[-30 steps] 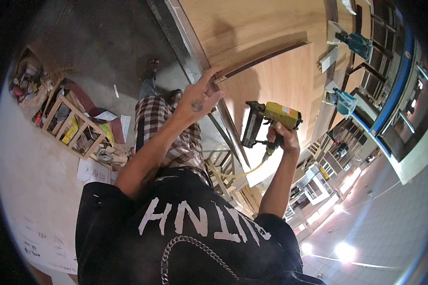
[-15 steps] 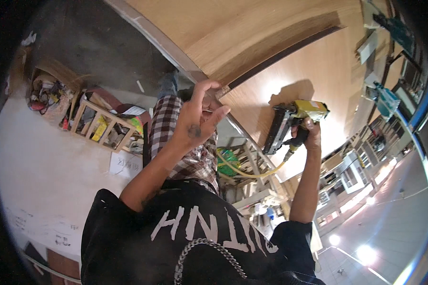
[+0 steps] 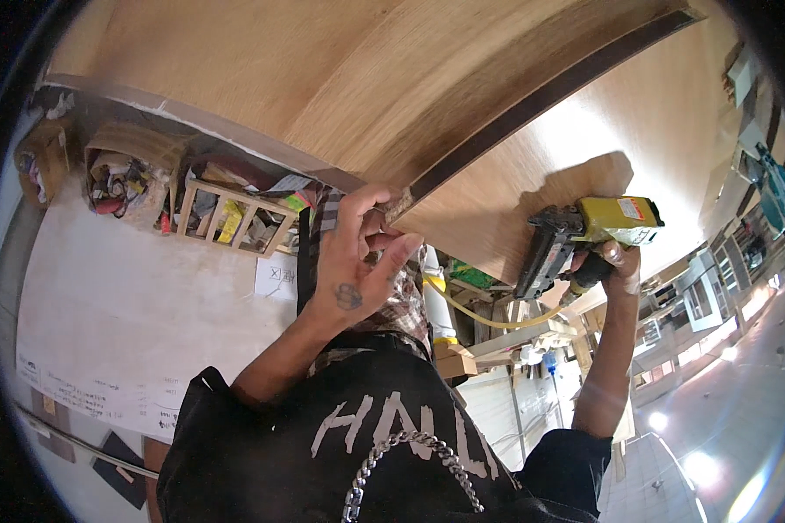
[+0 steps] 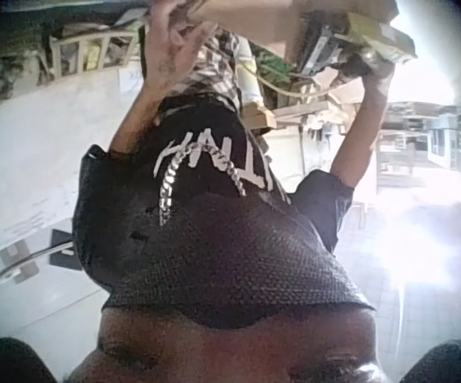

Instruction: The person aligns wood panels on a workbench and joins them together using a pneumatic nail gun.

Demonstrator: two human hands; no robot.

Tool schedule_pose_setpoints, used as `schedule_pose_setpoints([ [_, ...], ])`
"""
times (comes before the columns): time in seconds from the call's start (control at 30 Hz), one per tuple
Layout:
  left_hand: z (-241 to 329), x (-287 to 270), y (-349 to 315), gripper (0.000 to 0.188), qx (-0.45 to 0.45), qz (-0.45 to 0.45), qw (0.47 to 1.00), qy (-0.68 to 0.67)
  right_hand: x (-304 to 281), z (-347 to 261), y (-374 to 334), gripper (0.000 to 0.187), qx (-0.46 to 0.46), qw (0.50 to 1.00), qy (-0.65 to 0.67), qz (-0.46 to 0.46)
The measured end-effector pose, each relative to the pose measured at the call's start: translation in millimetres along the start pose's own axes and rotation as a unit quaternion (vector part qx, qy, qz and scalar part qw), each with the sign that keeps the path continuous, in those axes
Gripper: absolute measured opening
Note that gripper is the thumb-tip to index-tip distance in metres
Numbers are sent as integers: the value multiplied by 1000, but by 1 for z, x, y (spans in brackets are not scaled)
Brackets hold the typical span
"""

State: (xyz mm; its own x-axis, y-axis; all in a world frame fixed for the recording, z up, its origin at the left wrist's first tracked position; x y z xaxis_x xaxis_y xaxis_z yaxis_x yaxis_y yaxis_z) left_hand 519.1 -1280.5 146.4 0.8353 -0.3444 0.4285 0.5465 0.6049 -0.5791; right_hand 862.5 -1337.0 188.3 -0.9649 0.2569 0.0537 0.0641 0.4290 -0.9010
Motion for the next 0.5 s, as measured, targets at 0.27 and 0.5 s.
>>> schedule_pose_setpoints([
  [0.27, 4, 1, 3, 49, 17, 39, 999, -2, -3, 3, -3, 81, 7, 999, -26, 25],
  [0.5, 1, 0, -2, 50, 5, 10, 1000, -23, -8, 4, -3, 90, 19, 999, -51, 5],
])
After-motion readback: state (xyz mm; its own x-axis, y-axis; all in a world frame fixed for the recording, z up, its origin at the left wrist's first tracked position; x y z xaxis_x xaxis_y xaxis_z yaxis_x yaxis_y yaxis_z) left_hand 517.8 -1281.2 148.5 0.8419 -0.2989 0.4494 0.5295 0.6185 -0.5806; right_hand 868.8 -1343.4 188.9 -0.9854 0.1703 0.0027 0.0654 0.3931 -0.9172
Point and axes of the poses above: each hand's wrist, its own y-axis towards the middle knuckle, its own x-axis out of the palm, z = x × y, the point moved 2 cm from there along y, towards the middle knuckle, and after that the axes turned 9 degrees about -z, right-handed, at the moved point
